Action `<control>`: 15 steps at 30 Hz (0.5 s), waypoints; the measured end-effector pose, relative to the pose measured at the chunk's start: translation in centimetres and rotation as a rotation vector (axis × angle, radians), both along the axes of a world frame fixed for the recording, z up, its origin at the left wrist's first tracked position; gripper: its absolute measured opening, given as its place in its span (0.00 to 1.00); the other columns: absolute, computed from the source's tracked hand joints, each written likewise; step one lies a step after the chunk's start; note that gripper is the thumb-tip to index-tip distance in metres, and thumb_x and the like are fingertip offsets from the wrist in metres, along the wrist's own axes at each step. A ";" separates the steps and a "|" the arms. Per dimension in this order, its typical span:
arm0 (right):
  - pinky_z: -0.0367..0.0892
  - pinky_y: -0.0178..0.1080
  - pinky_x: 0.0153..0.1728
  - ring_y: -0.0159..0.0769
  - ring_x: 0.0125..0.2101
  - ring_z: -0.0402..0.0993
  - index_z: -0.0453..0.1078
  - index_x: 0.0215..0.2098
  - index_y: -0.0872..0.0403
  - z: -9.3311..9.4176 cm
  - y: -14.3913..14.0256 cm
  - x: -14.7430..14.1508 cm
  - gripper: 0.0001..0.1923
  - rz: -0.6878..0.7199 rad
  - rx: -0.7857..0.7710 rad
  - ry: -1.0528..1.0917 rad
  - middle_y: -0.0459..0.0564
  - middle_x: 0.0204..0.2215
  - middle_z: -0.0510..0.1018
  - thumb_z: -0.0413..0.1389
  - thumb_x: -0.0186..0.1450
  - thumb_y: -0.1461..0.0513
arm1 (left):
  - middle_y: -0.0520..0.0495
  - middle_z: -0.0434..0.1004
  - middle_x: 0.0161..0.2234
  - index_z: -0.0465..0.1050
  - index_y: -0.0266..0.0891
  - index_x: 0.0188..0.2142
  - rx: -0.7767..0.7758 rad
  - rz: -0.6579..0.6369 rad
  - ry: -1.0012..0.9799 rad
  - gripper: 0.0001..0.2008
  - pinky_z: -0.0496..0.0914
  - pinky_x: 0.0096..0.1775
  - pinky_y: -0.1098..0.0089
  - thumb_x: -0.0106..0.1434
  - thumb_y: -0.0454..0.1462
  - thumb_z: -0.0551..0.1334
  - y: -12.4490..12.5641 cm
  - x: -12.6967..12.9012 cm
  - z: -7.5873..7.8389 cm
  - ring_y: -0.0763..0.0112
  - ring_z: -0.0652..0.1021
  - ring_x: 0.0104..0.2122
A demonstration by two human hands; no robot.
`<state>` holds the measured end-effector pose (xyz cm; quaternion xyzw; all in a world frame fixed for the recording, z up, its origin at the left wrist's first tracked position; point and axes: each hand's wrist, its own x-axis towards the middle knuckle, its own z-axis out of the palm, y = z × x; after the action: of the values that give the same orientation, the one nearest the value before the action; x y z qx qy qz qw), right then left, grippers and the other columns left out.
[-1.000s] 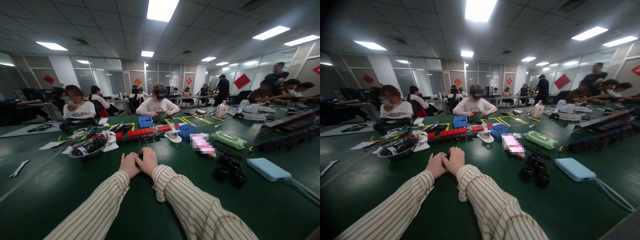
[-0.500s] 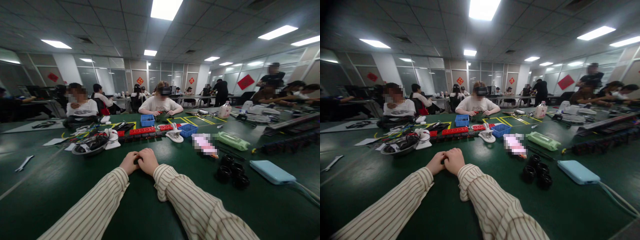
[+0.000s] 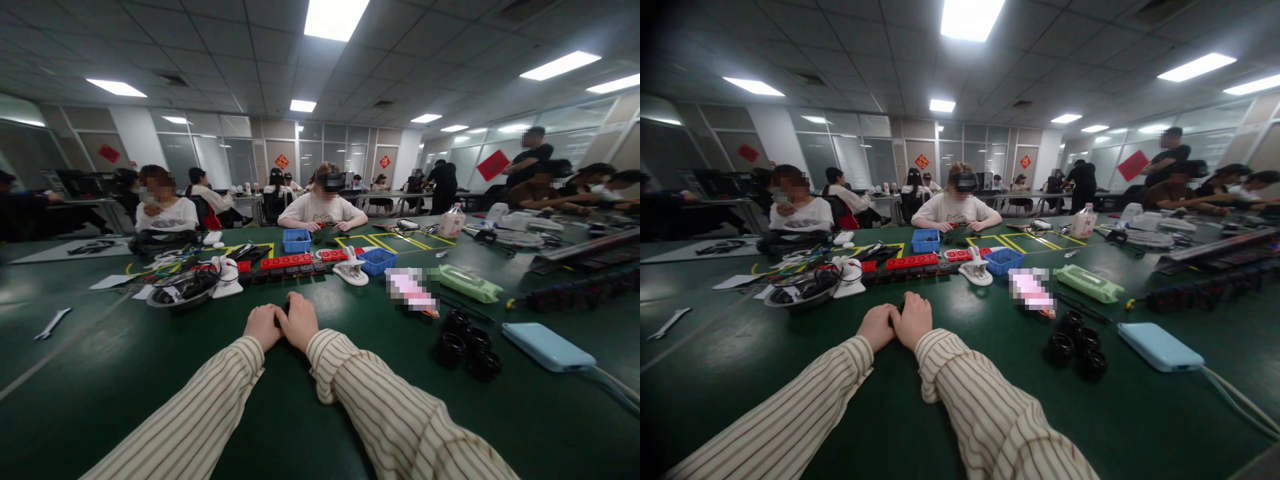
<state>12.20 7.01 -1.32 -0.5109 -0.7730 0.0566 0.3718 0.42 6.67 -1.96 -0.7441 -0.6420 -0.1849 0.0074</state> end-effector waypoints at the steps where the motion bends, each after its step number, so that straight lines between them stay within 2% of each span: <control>1: 0.58 0.44 0.42 0.43 0.39 0.65 0.64 0.42 0.58 0.1 -0.1 0.0 0.16 -0.034 0.008 -0.009 0.55 0.36 0.69 0.51 0.62 0.55 | 0.42 0.73 0.39 0.72 0.36 0.34 0.000 0.003 -0.013 0.11 0.62 0.48 0.59 0.50 0.38 0.61 0.0 0.0 0.0 0.56 0.72 0.42; 4: 0.58 0.42 0.39 0.42 0.38 0.63 0.65 0.36 0.56 0.3 -0.1 0.2 0.13 -0.045 0.021 -0.016 0.52 0.35 0.68 0.54 0.58 0.55 | 0.43 0.72 0.40 0.72 0.36 0.34 -0.012 -0.084 -0.087 0.13 0.64 0.47 0.63 0.48 0.37 0.63 0.5 -0.8 -0.3 0.58 0.71 0.43; 7: 0.57 0.40 0.40 0.38 0.38 0.63 0.67 0.34 0.54 0.5 -0.1 0.6 0.08 0.087 0.045 -0.013 0.49 0.34 0.68 0.56 0.56 0.60 | 0.44 0.72 0.41 0.73 0.37 0.34 -0.024 -0.249 -0.148 0.13 0.64 0.47 0.65 0.46 0.37 0.64 1.2 -1.9 -0.9 0.60 0.70 0.44; 9: 0.56 0.39 0.40 0.37 0.38 0.63 0.67 0.32 0.53 0.6 -0.1 0.7 0.05 0.180 0.052 -0.017 0.47 0.34 0.68 0.55 0.55 0.64 | 0.44 0.71 0.41 0.73 0.38 0.36 -0.034 -0.306 -0.171 0.15 0.64 0.48 0.64 0.46 0.38 0.65 1.6 -2.4 -1.3 0.59 0.70 0.44; 12: 0.55 0.38 0.42 0.36 0.38 0.63 0.67 0.31 0.54 0.7 -0.2 0.7 0.04 0.250 0.066 -0.014 0.46 0.33 0.70 0.53 0.56 0.67 | 0.44 0.71 0.43 0.71 0.38 0.41 -0.036 -0.315 -0.184 0.21 0.63 0.49 0.63 0.45 0.39 0.65 1.6 -2.5 -1.5 0.58 0.70 0.45; 15: 0.55 0.39 0.43 0.36 0.40 0.63 0.66 0.38 0.55 0.7 -0.3 0.6 0.08 0.197 0.089 0.049 0.48 0.36 0.71 0.52 0.58 0.65 | 0.42 0.70 0.46 0.67 0.37 0.46 -0.019 -0.272 -0.179 0.28 0.62 0.50 0.62 0.44 0.40 0.66 1.1 -2.0 -1.2 0.57 0.70 0.47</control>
<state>12.79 6.73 -0.66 -0.4137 -0.8120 0.0709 0.4055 -1.57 7.73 -3.13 -0.8046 -0.5353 -0.2436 -0.0818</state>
